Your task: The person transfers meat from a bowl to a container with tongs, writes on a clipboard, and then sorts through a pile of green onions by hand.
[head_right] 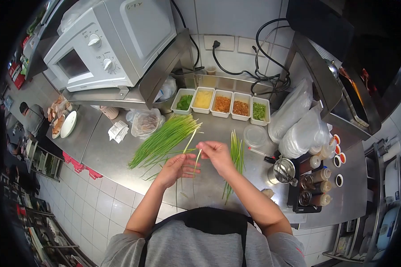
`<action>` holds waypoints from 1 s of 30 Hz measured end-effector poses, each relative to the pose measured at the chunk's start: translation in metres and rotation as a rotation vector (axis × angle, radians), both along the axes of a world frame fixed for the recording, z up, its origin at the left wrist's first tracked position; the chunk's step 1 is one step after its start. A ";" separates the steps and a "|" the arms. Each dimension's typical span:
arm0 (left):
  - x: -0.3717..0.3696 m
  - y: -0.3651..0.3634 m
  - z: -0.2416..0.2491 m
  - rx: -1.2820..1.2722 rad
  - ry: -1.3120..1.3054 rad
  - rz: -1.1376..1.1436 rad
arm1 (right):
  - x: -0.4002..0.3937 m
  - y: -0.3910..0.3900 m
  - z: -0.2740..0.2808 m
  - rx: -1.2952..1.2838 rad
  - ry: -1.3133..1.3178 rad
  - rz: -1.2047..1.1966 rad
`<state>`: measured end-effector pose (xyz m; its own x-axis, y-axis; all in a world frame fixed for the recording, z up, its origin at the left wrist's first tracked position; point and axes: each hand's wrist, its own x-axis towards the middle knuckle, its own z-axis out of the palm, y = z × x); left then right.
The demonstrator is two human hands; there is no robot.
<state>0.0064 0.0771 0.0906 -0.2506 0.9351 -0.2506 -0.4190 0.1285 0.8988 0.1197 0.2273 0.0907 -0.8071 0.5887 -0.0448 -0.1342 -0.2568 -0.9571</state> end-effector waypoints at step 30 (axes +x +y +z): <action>-0.044 -0.029 -0.052 -0.169 0.651 0.456 | 0.012 0.021 0.044 -0.285 0.187 0.103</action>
